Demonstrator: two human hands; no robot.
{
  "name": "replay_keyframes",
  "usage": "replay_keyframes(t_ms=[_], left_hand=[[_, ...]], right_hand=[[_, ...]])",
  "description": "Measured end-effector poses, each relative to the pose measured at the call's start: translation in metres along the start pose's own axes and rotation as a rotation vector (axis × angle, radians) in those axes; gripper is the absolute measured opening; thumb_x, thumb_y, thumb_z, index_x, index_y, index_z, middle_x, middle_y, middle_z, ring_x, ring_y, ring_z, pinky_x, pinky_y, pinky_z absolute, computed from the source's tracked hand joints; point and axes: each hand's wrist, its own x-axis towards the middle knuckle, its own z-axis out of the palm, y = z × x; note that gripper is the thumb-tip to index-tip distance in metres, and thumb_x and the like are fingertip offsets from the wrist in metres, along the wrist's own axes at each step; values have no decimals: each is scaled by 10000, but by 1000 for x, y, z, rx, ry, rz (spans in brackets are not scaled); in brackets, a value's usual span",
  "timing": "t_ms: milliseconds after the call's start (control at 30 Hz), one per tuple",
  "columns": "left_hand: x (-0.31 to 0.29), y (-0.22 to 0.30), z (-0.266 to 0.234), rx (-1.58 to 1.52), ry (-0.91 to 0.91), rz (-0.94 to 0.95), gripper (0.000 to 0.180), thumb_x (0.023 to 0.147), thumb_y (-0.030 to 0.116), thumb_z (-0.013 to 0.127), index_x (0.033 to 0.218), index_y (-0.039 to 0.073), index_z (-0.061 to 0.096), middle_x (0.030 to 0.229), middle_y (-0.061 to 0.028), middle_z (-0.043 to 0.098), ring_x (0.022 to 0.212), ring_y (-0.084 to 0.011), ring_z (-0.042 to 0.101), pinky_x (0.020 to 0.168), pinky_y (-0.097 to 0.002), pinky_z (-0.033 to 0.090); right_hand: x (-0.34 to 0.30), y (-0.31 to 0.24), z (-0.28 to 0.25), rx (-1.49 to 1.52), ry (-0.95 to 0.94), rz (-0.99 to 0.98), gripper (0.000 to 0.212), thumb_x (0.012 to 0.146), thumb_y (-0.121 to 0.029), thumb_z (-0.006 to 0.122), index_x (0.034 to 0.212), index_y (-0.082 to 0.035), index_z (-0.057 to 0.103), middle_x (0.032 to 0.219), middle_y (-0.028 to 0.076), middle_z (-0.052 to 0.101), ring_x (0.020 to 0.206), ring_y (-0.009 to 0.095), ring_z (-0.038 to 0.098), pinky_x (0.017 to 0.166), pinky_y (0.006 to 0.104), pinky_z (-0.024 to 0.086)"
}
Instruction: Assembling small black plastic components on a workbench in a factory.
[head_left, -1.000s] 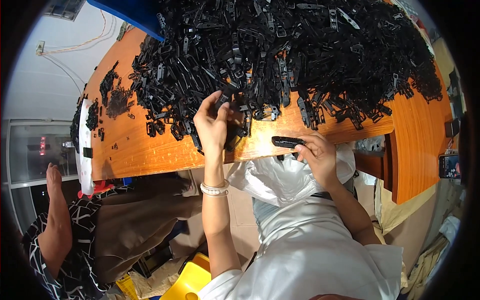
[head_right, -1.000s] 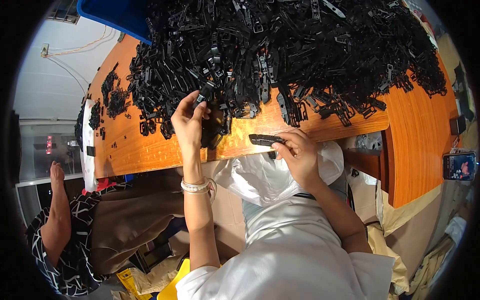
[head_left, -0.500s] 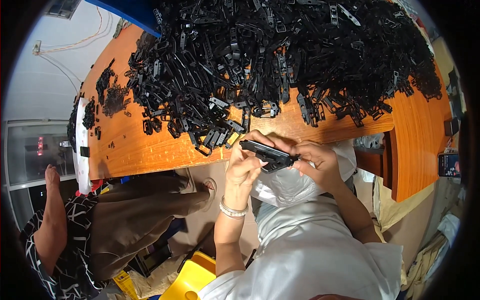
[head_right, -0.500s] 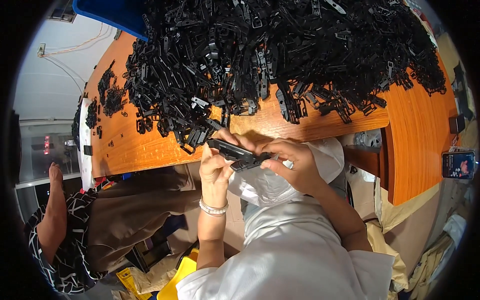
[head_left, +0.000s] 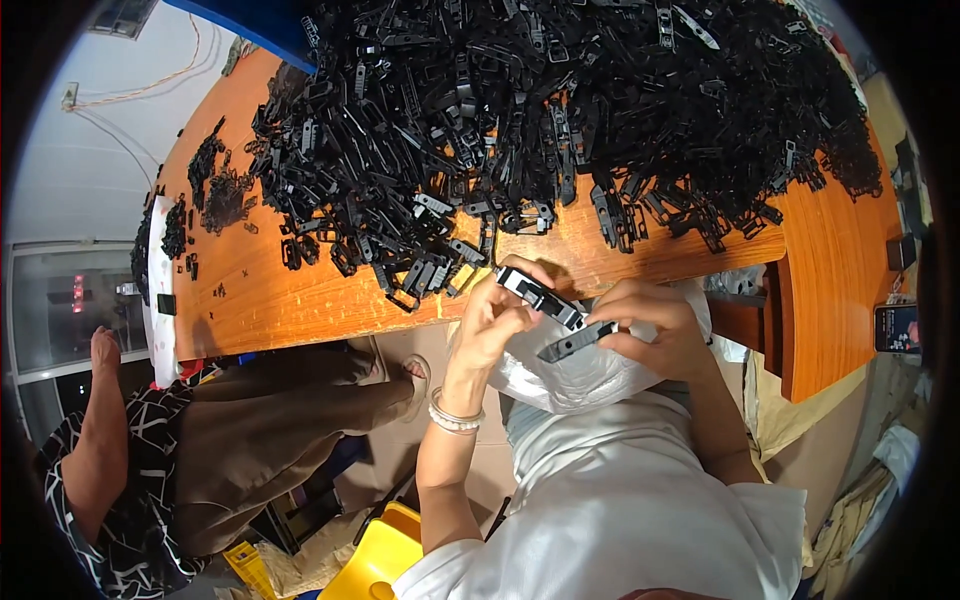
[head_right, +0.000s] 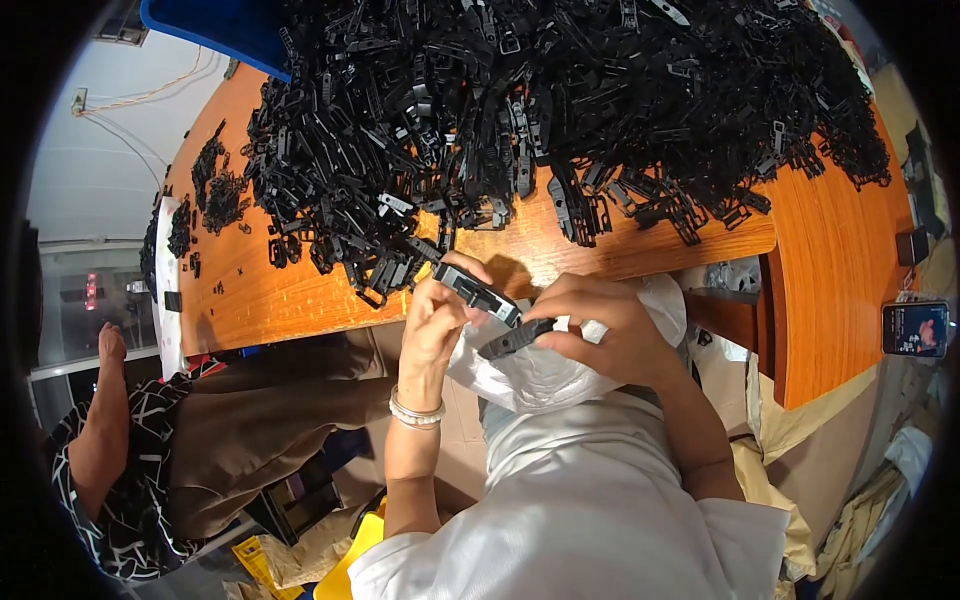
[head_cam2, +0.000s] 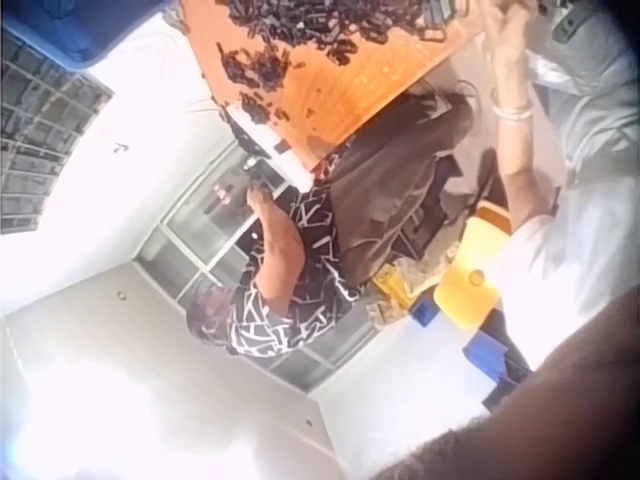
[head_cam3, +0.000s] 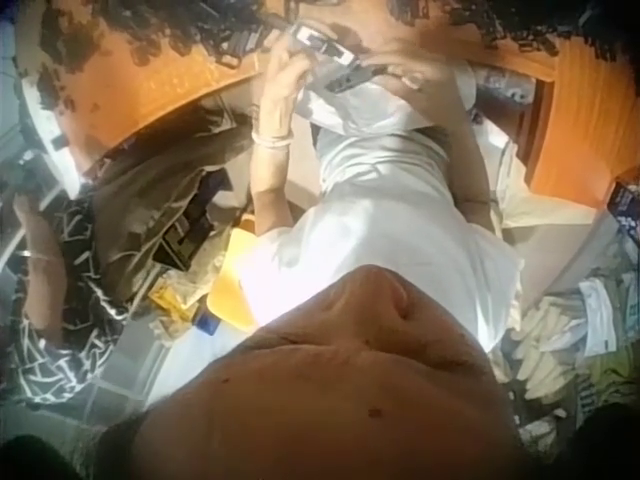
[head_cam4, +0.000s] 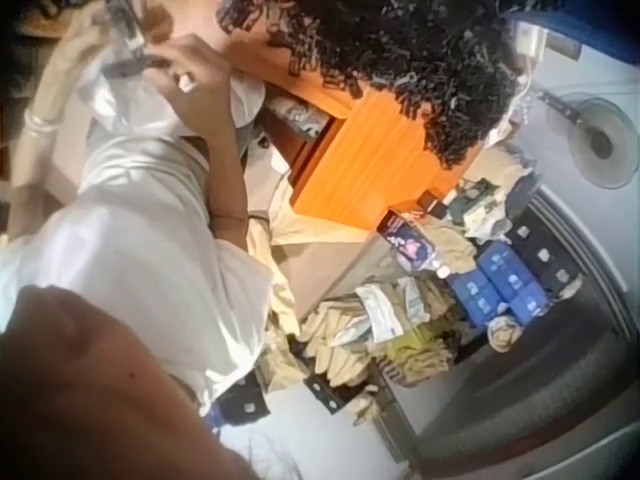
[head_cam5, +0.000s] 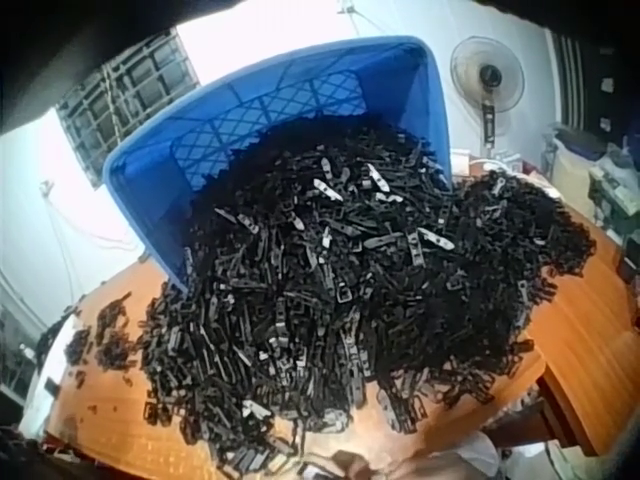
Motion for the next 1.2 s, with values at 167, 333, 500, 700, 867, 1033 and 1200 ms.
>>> replay_keyframes(t_ms=[167,333,500,700,867,1033,1200], left_hand=[[6,4,12,-528,-126,124,259,682,12,470,935,-38,495,1007,-236,544,798,-245,585,733,-334,478],[-1,5,7,15,-45,-61,173,734,36,538,897,-14,567,879,-43,585,758,-80,521,689,-198,390],[-2,14,24,-168,-10,-172,147,810,30,554,938,-42,566,784,-60,572,625,-91,520,581,-202,425],[-12,16,26,208,41,-85,307,787,53,614,1069,-54,560,830,-91,593,645,-124,567,574,-219,452],[-18,15,46,664,187,128,387,725,62,677,1076,-37,548,785,-112,622,652,-130,605,592,-245,464],[-19,10,43,575,113,132,355,735,48,667,1063,-35,560,802,-108,632,618,-118,608,576,-229,470],[-21,0,41,497,125,150,367,733,66,664,1075,-16,561,819,-154,625,541,-140,546,512,-247,448]], right_hand=[[-3,-1,3,24,-103,38,221,675,-36,667,892,-4,637,844,82,607,650,143,538,565,242,415],[-2,2,-1,-78,42,-30,223,699,-32,655,920,-28,625,863,59,603,673,117,535,529,221,419],[-3,1,8,-118,158,49,237,670,1,641,906,-22,631,843,73,602,644,118,511,549,223,412],[-6,5,13,-206,278,76,226,689,2,634,914,-11,618,862,82,596,646,126,543,528,230,430],[-6,6,13,-244,293,130,246,693,-12,626,938,2,609,894,97,593,696,160,563,591,255,453],[1,13,8,-233,238,3,281,699,-37,597,974,17,589,902,128,583,837,241,563,738,323,448],[-2,6,4,-219,209,121,257,680,-13,607,936,7,612,857,122,584,776,216,568,702,298,450]])
